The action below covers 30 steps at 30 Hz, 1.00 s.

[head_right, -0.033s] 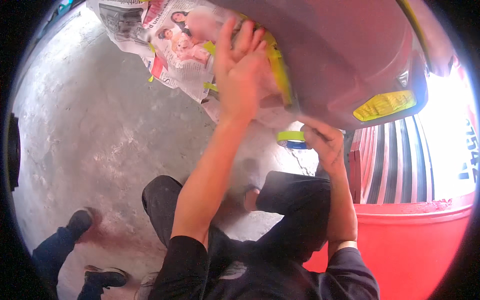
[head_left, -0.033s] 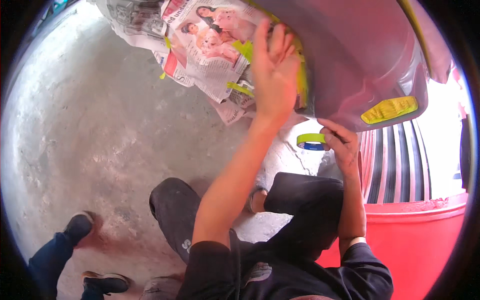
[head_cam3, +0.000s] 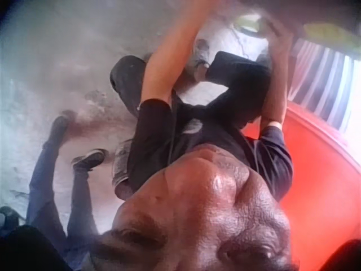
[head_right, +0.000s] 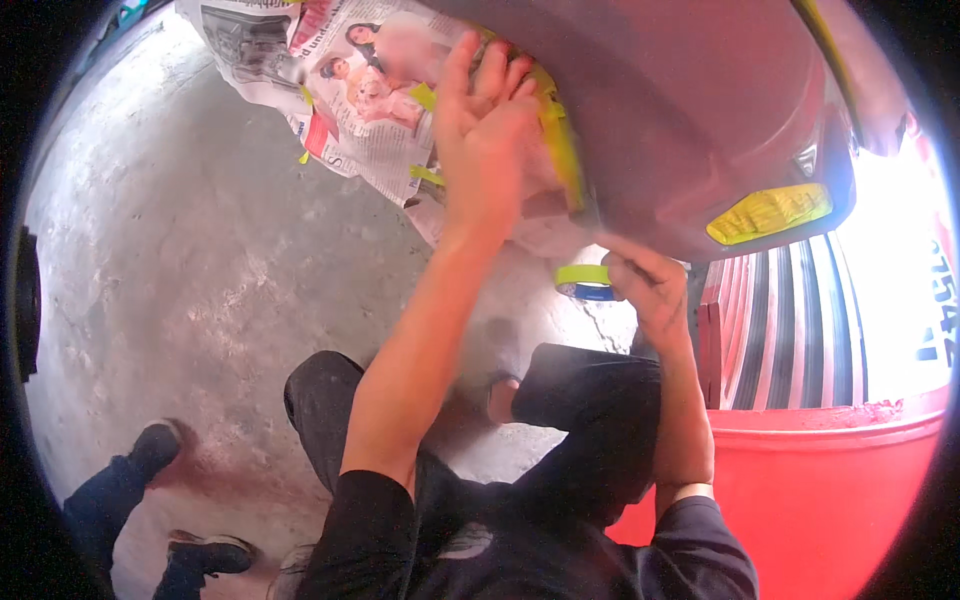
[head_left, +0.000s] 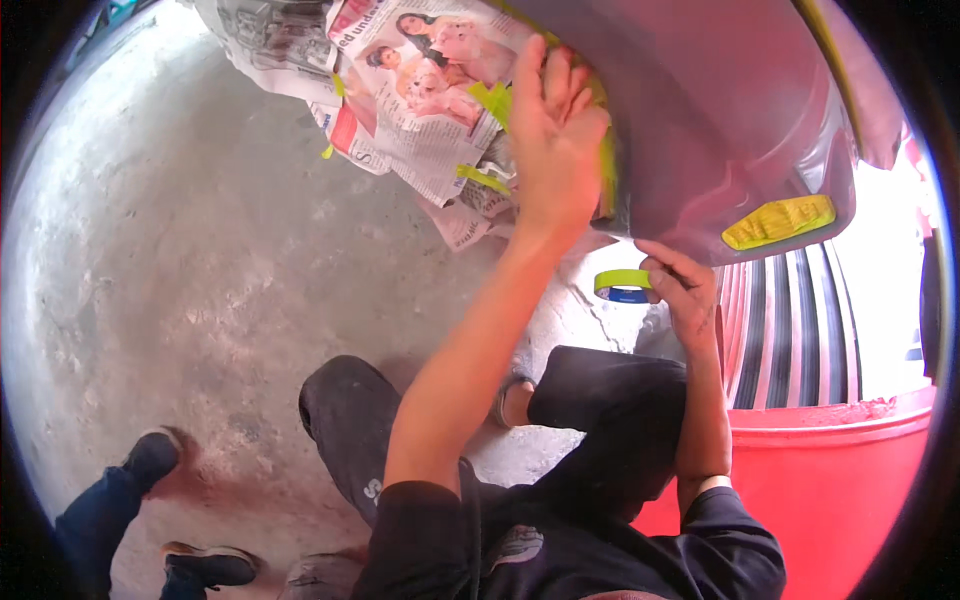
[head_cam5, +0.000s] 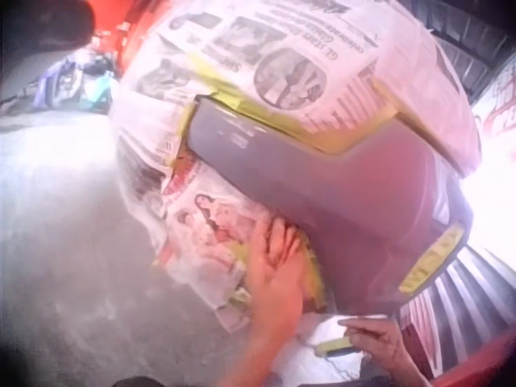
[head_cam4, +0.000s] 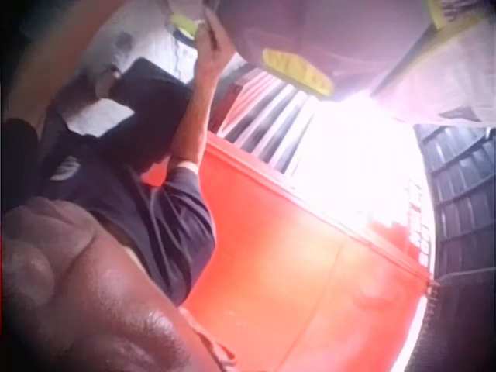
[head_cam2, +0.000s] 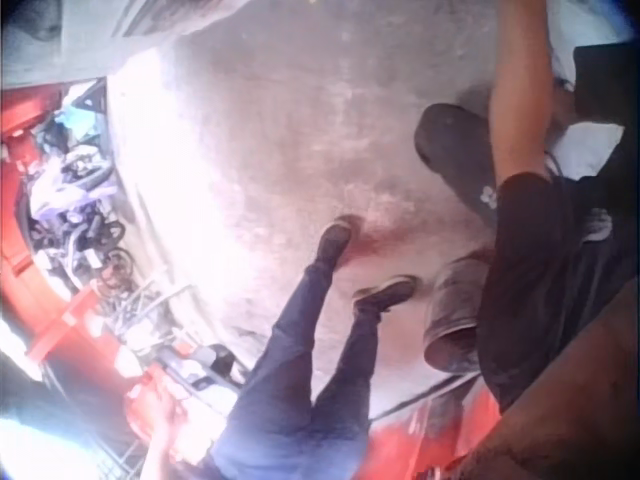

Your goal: The person kneels on the floor and applies yellow masking tape to the edges of a car bumper to secure newspaper sheets. They smooth the tape and paper over the surface, then stand up and walk around the vehicle carrying a bucket.

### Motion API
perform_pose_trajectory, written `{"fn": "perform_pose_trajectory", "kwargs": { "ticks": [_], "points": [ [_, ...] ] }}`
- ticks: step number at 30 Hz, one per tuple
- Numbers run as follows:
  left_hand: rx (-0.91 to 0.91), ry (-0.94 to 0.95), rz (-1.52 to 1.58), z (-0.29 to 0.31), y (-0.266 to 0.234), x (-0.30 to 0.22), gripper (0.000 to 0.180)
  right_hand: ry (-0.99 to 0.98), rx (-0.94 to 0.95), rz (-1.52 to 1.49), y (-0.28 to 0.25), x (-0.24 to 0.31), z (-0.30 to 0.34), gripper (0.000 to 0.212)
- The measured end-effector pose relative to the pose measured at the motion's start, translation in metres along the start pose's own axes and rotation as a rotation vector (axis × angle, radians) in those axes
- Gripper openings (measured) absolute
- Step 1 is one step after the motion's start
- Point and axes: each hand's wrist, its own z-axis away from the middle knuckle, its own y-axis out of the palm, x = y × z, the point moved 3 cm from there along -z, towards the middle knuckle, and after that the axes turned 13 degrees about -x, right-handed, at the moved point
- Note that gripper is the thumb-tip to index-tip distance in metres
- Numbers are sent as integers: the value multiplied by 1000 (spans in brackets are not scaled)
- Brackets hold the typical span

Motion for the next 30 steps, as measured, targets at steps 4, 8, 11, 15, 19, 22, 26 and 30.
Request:
{"fn": "perform_pose_trajectory", "kwargs": {
  "ticks": [4, 8, 11, 15, 19, 22, 26, 30],
  "points": [
    [7, -32, 53, 1, 0, 0, 80, 0, 1, -8, 0, -3, 3, 38],
    [16, -4, 62, -6, 1, -5, 83, -6, -13, 11, -3, -7, 1, 36],
    [51, -26, 94, -9, 1, -9, 84, -12, -8, -12, -2, -10, 0, 35],
    [16, -48, 124, -6, 3, -13, 86, -3, -16, -41, -1, -15, 0, 36],
    [97, -23, 96, -13, 5, -17, 85, -4, -1, -53, 2, -12, -4, 37],
    [119, -71, 114, -16, -2, -21, 85, 7, 23, -72, 7, -11, -1, 37],
    [80, -96, 247, -13, -10, -21, 86, -5, 18, -77, 2, -14, 0, 37],
    [62, -36, 21, -19, -2, -10, 85, -6, 21, -85, 1, -17, -2, 38]
  ]
}}
